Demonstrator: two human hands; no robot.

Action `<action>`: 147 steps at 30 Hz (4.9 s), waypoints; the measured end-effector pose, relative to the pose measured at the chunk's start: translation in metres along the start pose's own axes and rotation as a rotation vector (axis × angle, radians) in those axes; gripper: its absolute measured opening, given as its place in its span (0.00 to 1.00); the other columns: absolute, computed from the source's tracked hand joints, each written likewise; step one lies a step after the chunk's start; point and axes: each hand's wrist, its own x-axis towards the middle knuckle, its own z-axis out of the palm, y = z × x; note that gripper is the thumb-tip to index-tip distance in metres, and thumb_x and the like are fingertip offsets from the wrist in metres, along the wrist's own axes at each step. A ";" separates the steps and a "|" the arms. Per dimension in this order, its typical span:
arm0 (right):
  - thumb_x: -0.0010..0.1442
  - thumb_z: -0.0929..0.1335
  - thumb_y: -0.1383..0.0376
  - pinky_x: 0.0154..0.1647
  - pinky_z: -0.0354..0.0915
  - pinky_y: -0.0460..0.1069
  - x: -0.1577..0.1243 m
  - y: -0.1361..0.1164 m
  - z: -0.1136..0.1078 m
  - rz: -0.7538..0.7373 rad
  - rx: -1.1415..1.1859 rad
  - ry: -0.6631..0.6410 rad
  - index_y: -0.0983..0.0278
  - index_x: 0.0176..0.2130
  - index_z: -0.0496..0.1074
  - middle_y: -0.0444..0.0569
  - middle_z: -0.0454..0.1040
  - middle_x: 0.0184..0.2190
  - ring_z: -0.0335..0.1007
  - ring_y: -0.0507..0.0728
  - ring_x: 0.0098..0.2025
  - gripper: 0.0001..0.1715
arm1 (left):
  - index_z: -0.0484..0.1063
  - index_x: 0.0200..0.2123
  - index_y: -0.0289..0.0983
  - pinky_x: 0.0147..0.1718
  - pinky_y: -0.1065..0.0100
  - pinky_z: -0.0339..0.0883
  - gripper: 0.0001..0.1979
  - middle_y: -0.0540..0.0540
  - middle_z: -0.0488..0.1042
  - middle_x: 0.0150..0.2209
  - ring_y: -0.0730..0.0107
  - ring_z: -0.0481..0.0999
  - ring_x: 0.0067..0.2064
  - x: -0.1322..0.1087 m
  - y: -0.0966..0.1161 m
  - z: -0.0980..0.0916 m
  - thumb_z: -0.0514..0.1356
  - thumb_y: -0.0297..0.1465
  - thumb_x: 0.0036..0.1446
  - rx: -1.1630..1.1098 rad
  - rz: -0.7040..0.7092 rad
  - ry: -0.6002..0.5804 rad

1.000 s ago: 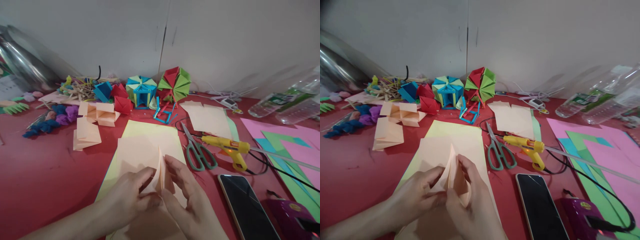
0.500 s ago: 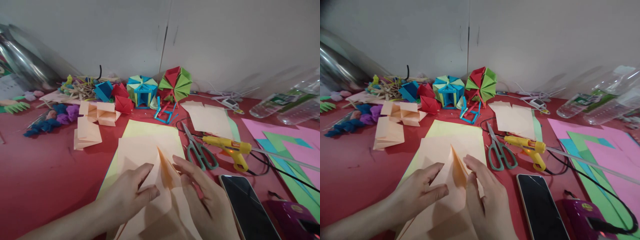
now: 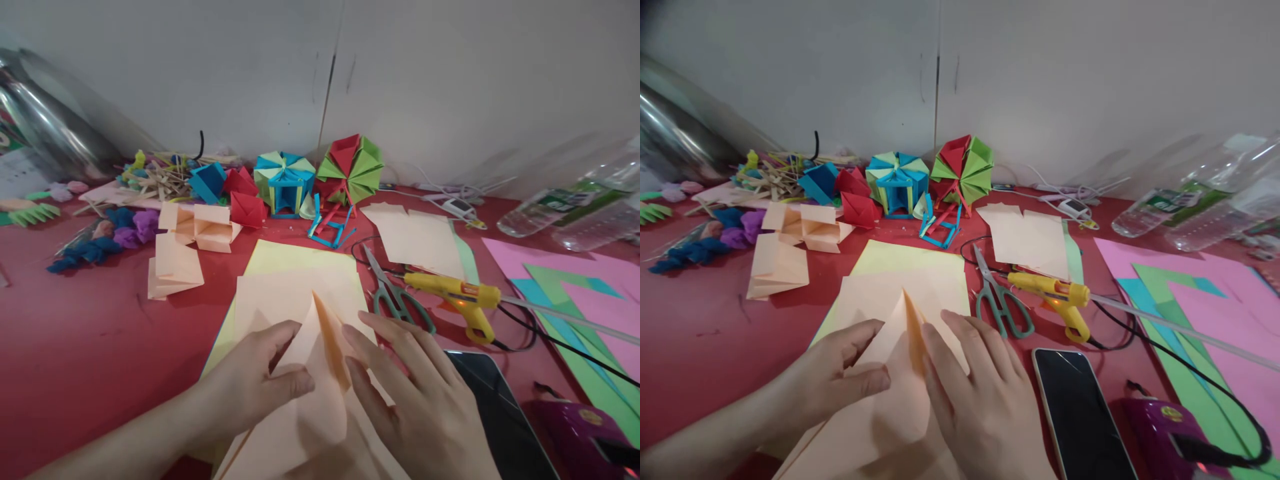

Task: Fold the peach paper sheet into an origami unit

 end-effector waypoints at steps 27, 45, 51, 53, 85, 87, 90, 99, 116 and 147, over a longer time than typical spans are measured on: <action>0.55 0.67 0.67 0.37 0.68 0.49 -0.003 0.015 -0.010 0.215 0.388 -0.149 0.56 0.47 0.65 0.46 0.73 0.37 0.70 0.56 0.39 0.19 | 0.67 0.41 0.36 0.32 0.71 0.61 0.14 0.50 0.68 0.34 0.68 0.69 0.36 0.002 -0.015 -0.018 0.63 0.33 0.51 -0.352 -0.081 -0.281; 0.58 0.65 0.68 0.36 0.70 0.40 -0.005 0.001 -0.005 0.423 0.867 -0.302 0.54 0.42 0.65 0.42 0.70 0.37 0.70 0.50 0.40 0.12 | 0.72 0.42 0.36 0.35 0.72 0.64 0.12 0.49 0.74 0.35 0.67 0.73 0.37 0.008 -0.018 -0.011 0.60 0.30 0.54 -0.255 0.020 -0.258; 0.56 0.67 0.69 0.36 0.68 0.41 0.000 -0.001 -0.006 0.324 0.806 -0.268 0.58 0.39 0.68 0.44 0.71 0.35 0.70 0.50 0.37 0.09 | 0.75 0.31 0.31 0.29 0.76 0.60 0.11 0.50 0.74 0.26 0.74 0.70 0.28 0.009 -0.026 -0.006 0.60 0.35 0.54 -0.248 -0.065 -0.141; 0.55 0.68 0.69 0.36 0.67 0.40 0.002 0.000 -0.007 0.309 0.814 -0.250 0.59 0.36 0.69 0.44 0.70 0.37 0.70 0.49 0.38 0.07 | 0.75 0.32 0.32 0.29 0.74 0.61 0.11 0.50 0.75 0.26 0.73 0.71 0.28 0.009 -0.027 -0.007 0.60 0.35 0.53 -0.294 -0.072 -0.131; 0.55 0.69 0.66 0.43 0.68 0.45 0.005 -0.003 -0.016 0.306 0.837 -0.374 0.63 0.26 0.70 0.49 0.70 0.45 0.69 0.55 0.47 0.06 | 0.71 0.26 0.32 0.23 0.75 0.54 0.15 0.52 0.65 0.22 0.76 0.62 0.24 0.007 -0.022 -0.005 0.60 0.40 0.52 -0.070 -0.061 -0.066; 0.55 0.68 0.67 0.42 0.68 0.45 0.005 -0.007 -0.016 0.291 0.844 -0.361 0.63 0.26 0.70 0.49 0.69 0.43 0.69 0.55 0.46 0.07 | 0.69 0.26 0.32 0.23 0.76 0.53 0.16 0.53 0.63 0.22 0.76 0.60 0.24 0.007 -0.021 -0.004 0.59 0.41 0.53 -0.022 -0.037 -0.051; 0.55 0.68 0.68 0.40 0.68 0.43 0.008 -0.014 -0.013 0.243 0.794 -0.277 0.63 0.25 0.70 0.50 0.70 0.40 0.69 0.54 0.45 0.07 | 0.68 0.29 0.33 0.23 0.75 0.53 0.17 0.53 0.62 0.23 0.76 0.60 0.26 0.007 -0.020 -0.003 0.55 0.42 0.56 0.027 0.030 -0.033; 0.54 0.69 0.56 0.51 0.63 0.53 -0.002 -0.012 -0.010 0.378 0.962 -0.102 0.60 0.31 0.72 0.52 0.68 0.49 0.61 0.63 0.55 0.10 | 0.69 0.27 0.32 0.20 0.77 0.51 0.20 0.53 0.63 0.20 0.79 0.59 0.21 0.007 -0.023 -0.006 0.58 0.45 0.53 -0.278 0.011 -0.070; 0.60 0.63 0.60 0.28 0.66 0.42 0.004 -0.016 -0.011 0.541 1.094 -0.252 0.57 0.35 0.73 0.43 0.75 0.30 0.71 0.51 0.30 0.09 | 0.75 0.38 0.35 0.31 0.75 0.62 0.13 0.50 0.74 0.33 0.71 0.71 0.33 0.005 -0.016 -0.009 0.60 0.37 0.53 -0.220 0.068 -0.156; 0.51 0.71 0.61 0.29 0.71 0.46 0.001 -0.004 0.007 1.011 1.011 0.291 0.58 0.43 0.64 0.48 0.75 0.35 0.73 0.55 0.32 0.20 | 0.75 0.34 0.42 0.34 0.66 0.64 0.07 0.49 0.73 0.25 0.68 0.72 0.29 -0.014 -0.023 0.003 0.58 0.36 0.55 0.076 0.807 0.161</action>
